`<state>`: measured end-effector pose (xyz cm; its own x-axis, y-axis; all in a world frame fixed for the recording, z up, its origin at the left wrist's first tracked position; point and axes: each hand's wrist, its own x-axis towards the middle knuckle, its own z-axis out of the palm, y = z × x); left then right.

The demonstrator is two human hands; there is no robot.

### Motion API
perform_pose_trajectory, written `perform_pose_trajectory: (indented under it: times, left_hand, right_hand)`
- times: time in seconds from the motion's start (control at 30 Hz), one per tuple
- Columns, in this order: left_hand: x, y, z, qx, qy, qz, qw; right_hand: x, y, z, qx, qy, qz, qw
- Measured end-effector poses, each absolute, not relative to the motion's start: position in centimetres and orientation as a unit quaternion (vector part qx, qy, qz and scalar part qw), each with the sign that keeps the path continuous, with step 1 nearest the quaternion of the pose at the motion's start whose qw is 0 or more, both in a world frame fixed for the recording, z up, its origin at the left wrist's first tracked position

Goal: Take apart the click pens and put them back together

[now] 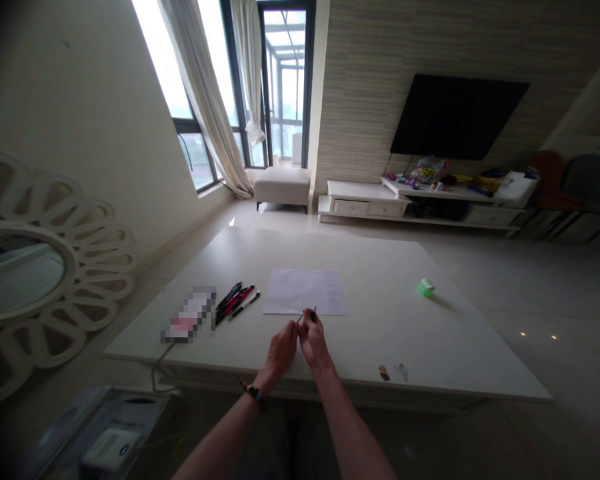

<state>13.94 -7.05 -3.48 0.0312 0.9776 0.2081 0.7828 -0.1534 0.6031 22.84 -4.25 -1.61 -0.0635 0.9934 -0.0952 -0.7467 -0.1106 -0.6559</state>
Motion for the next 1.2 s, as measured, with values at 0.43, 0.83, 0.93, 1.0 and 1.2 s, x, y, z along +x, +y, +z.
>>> perform_pose_trajectory:
  times: [0.43, 0.83, 0.93, 1.0, 1.2]
  left_hand:
    - [13.94, -6.97, -3.87, 0.701, 0.63, 0.297, 0.15]
    - [13.88, -7.02, -3.59, 0.702, 0.632, 0.286, 0.161]
    - [13.94, -7.03, -3.59, 0.696, 0.64, 0.284, 0.161]
    - [13.97, -7.04, -3.58, 0.695, 0.641, 0.285, 0.161]
    - [13.91, -7.03, -3.66, 0.7, 0.634, 0.29, 0.152]
  right_hand:
    - [22.61, -3.81, -1.85, -0.276, -0.186, 0.683, 0.65]
    - [22.61, -3.88, -1.84, -0.287, -0.206, 0.667, 0.656]
    - [22.75, -3.81, -1.76, -0.286, -0.214, 0.662, 0.659]
    - [22.8, -3.8, -1.67, -0.29, -0.219, 0.659, 0.659]
    - [22.5, -4.08, -1.91, -0.294, -0.218, 0.663, 0.653]
